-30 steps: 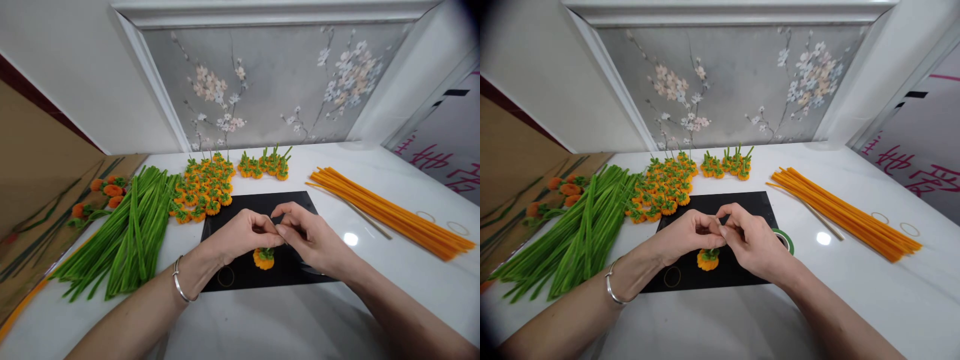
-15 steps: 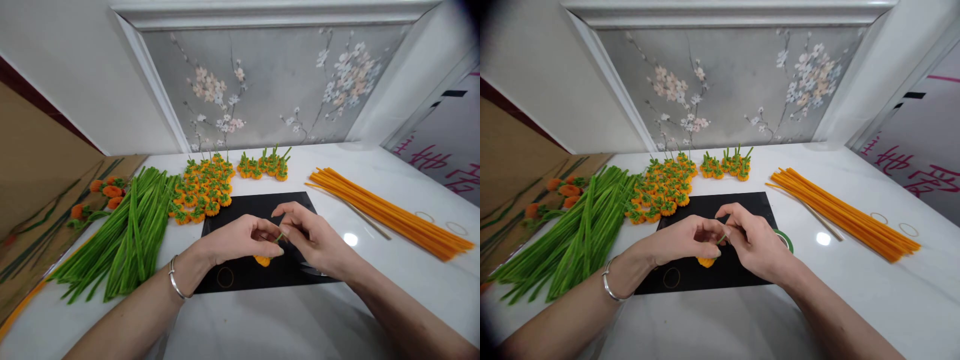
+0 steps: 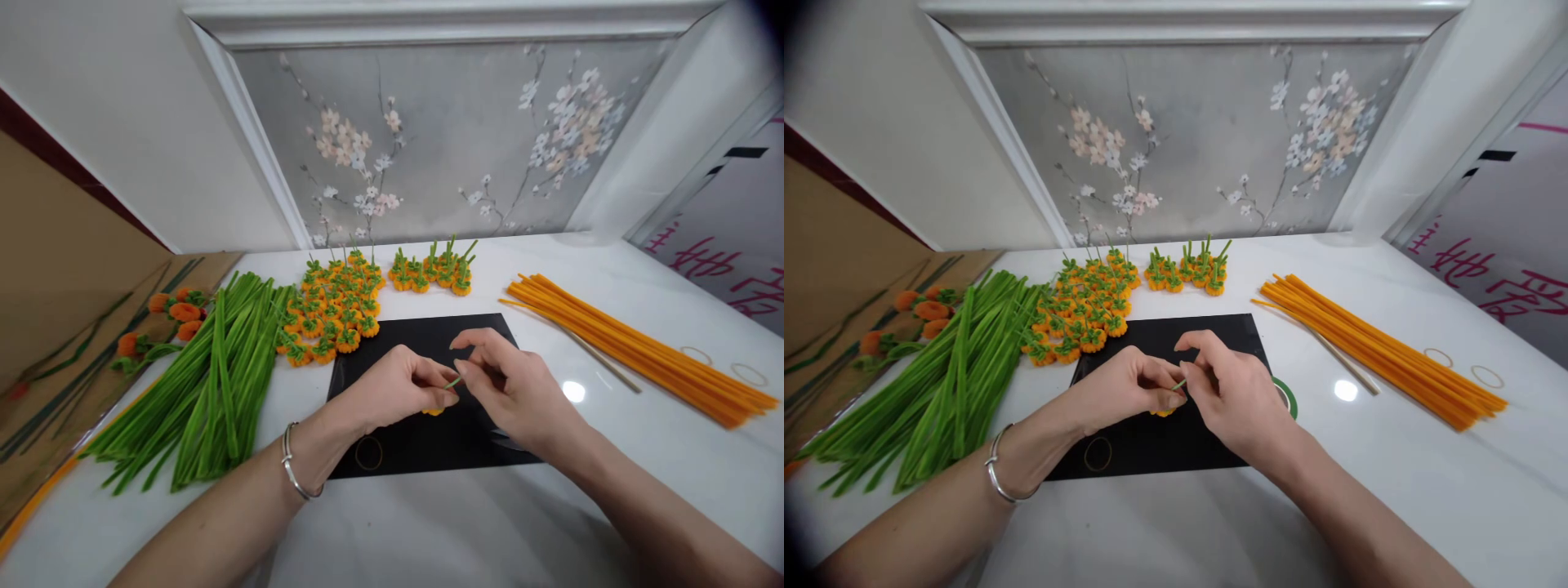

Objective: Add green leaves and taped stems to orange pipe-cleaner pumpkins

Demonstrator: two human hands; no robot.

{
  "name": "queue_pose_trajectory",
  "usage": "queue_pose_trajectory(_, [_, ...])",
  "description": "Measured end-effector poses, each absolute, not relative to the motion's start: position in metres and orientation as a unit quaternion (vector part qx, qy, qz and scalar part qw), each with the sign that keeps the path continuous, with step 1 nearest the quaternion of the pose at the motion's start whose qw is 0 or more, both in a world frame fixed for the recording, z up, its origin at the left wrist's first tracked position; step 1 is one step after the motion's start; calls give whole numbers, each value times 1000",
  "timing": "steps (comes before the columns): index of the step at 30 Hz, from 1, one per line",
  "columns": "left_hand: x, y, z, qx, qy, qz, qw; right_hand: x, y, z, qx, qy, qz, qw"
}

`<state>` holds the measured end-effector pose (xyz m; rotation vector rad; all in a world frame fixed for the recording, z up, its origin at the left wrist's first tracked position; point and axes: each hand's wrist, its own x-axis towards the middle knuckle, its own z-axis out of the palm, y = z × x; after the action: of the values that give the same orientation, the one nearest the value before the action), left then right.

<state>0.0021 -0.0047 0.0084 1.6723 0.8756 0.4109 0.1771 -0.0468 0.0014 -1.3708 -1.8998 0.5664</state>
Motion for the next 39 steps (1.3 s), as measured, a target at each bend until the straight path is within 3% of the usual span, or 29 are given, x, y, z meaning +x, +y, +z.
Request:
queue_pose_trajectory(7, [8, -15, 5, 779, 423, 215, 410, 174, -47, 0, -540, -737, 205, 350])
queue_pose_trajectory(13, [10, -13, 5, 702, 379, 244, 552, 179, -45, 0, -527, -726, 275, 346])
queue_pose_trajectory(22, [9, -12, 19, 657, 439, 245, 561, 190, -43, -8, -502, -671, 383, 388])
queue_pose_trajectory(32, [8, -13, 18, 634, 448, 248, 579, 189, -43, 3, -517, -720, 328, 328])
queue_pose_trajectory(35, [9, -15, 18, 672, 450, 243, 536, 187, -43, 4, -507, -737, 289, 342])
queue_pose_trajectory(39, [10, -18, 16, 765, 452, 275, 366, 182, -43, 2, -521, -740, 247, 346])
